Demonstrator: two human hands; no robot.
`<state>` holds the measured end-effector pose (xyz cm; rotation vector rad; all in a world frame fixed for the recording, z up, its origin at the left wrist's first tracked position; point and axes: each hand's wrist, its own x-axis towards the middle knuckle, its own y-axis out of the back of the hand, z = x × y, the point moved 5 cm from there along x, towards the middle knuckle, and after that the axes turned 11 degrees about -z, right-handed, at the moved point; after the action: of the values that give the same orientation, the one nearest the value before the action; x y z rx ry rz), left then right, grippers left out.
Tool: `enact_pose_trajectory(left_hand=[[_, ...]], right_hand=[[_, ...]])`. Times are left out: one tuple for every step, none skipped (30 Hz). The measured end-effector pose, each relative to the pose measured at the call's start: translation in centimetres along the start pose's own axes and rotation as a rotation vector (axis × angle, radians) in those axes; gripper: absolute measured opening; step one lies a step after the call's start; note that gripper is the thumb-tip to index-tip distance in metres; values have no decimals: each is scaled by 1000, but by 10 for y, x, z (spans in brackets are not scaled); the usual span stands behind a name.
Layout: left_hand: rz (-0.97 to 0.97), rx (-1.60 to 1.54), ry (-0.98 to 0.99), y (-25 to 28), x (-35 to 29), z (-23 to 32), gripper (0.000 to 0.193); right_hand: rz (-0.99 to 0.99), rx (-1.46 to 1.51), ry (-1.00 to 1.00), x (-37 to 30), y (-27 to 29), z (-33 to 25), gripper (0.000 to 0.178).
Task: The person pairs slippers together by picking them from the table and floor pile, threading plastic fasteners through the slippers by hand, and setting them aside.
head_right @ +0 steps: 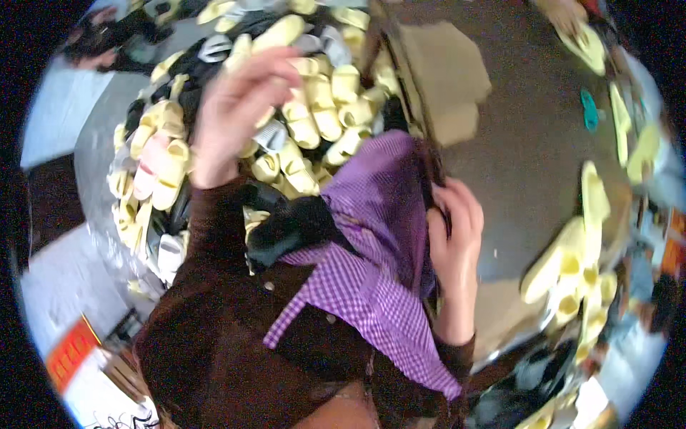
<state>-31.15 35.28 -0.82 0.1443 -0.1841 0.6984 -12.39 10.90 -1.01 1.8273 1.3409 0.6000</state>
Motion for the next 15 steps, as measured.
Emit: enact_pose_trajectory(left_hand=[[-58,108,80,1,-3,-34,32],[-62,183,366,7,-20,-72,33],[-73,340,368,8,-36,-132,35],[-62,375,475,12,-59,-176,36],[-8,378,526,22,-85,-212,37],[47,374,577,35,-112,-241,38],[212,301,709,52,-146,-272,38],[366,215,836,70,-179,-302,38],[403,237,872,89,-206,-321,38],[434,252,905,109,-231,-336,39],[558,152,982,131,-260,-335,35],[653,600,1048,167,-302,-368,31],[608,521,1286,185,-328,-391,31],[576,924,1354,289,-426,-362,35],[1028,551,1376,273,-416,-407,37]], right_hand=[[-10,-92,6,-7,-1,-4,34],[-16,-185,17,-11,-4,-7,41],[-28,-178,62,-15,-8,-9,41],[-56,-312,11,-18,-14,-6,47],[-75,-450,-47,-19,-17,-2,53],[-83,-450,-14,-19,-20,-3,53],[-87,-496,-10,-19,-24,-2,55],[-89,-548,-18,-18,-28,-1,56],[-90,-603,-28,-16,-30,0,57],[-95,-621,-17,-14,-32,-2,57],[-99,-670,-22,-12,-34,-6,56],[-103,-725,-31,-11,-38,-10,55],[-107,-803,-55,-8,-44,-12,54],[-119,-666,13,-6,-33,-10,54],[-107,-795,-36,-6,-45,-9,53]])
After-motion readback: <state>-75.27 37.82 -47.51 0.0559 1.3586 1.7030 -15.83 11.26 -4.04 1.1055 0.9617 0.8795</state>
